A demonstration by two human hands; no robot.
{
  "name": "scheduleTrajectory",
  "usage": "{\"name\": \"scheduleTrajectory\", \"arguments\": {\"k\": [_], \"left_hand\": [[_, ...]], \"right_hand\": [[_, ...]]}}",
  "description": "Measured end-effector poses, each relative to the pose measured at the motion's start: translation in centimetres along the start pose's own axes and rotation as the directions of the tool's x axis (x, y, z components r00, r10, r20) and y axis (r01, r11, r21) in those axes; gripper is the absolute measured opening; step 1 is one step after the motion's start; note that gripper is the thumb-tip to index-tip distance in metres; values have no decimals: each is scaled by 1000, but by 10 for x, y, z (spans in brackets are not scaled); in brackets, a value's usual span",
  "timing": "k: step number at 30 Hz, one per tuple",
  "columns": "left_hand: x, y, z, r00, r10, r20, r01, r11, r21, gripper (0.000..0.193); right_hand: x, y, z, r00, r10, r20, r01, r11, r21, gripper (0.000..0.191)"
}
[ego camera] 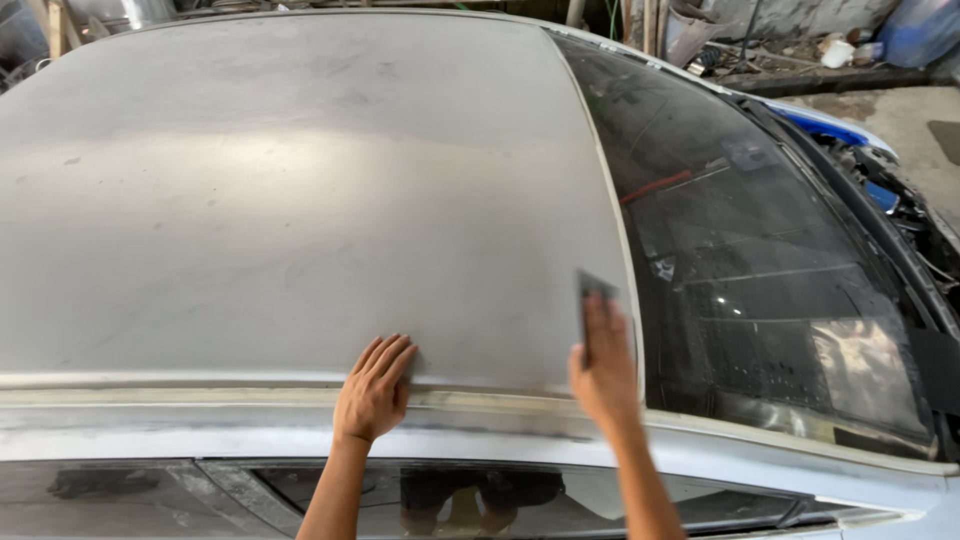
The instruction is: The person sands the roof of a white car using a sanding block. They move the block back and forth across the roof surface, covering different areas methodically.
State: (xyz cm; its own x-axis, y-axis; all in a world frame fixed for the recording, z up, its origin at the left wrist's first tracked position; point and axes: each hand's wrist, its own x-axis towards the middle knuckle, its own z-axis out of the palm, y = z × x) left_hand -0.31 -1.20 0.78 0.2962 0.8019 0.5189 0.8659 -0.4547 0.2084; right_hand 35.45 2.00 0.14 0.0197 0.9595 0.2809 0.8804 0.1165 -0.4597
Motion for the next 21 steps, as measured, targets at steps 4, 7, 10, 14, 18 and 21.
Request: {"name": "scheduleTrajectory", "arguments": {"k": [4, 7, 10, 14, 18, 21], "left_hand": [[0, 1, -5, 1000, -15, 9, 16, 1000, -18, 51], [-1, 3, -5, 999, -29, -21, 29, 1000, -9, 52], [-1, 3, -2, 1000, 4, -6, -5, 999, -34, 52], [-1, 2, 2, 1000, 13, -25, -14, 1000, -18, 51], [-1, 0, 0, 1000, 7, -16, -7, 1000, -14, 50], [-3, 0, -3, 1000, -5, -12, 5, 1000, -10, 50]], "right_hand": [[17, 20, 18, 984, -177, 7, 176, 975, -133, 70], [10, -44, 72, 970, -188, 155, 199, 978, -57, 75], [-14, -99, 110, 856, -366, 365, 349, 930, 113, 67], [-18, -48, 82, 867, -417, 273, 442, 896, -35, 62], [22, 30, 43, 990, -138, 24, 140, 981, -137, 61], [43, 1, 66, 993, -118, -13, 117, 993, -35, 61]]}}
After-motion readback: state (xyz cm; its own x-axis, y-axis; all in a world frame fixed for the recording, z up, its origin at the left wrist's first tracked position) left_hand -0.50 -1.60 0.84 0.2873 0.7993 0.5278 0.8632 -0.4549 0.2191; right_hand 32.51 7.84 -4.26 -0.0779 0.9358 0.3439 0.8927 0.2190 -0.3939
